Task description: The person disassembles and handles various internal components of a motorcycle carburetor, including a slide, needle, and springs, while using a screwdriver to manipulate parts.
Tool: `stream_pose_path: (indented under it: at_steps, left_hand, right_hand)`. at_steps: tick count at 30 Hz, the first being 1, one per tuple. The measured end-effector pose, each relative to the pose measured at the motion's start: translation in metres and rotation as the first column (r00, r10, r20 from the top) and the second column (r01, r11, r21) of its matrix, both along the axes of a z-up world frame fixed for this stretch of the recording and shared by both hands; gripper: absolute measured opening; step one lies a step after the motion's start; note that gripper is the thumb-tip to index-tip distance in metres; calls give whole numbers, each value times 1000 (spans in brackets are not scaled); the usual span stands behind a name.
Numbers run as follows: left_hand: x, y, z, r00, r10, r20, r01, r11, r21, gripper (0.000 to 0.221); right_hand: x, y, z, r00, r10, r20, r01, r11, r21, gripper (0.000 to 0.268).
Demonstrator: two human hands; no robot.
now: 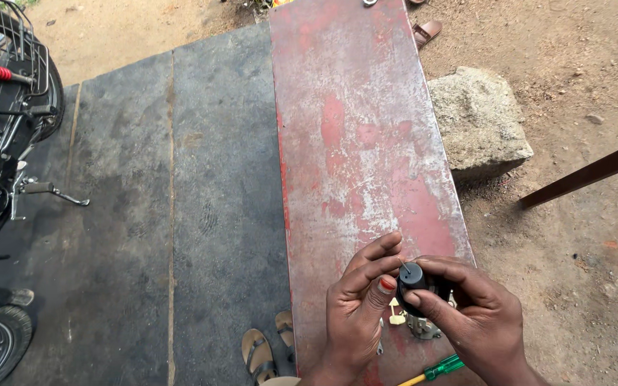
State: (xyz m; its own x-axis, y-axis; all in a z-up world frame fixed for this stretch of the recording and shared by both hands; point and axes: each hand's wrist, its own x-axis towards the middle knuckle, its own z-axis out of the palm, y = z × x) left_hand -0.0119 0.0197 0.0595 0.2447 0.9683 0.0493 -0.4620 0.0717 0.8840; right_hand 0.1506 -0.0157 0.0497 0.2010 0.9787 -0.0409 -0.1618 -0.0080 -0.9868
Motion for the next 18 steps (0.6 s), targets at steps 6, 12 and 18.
stream_pose_path:
  at_steps: [6, 12, 18]
  left_hand:
    - [-6, 0, 12, 992, -37, -122, 34, 999, -24, 24]
    - [-13, 4, 9, 999, 22, -30, -21, 999, 47, 18]
    - [-25, 8, 3, 964, 216, 154, -222, 975, 22, 15]
  right_hand:
    - [-1, 6, 19, 929, -4, 371, -95, 964, 249, 40]
    - [-5, 10, 25, 890, 27, 455, -121, 977, 178, 41]
    - [-5, 10, 21, 869, -17, 495, -128, 957, 259, 40]
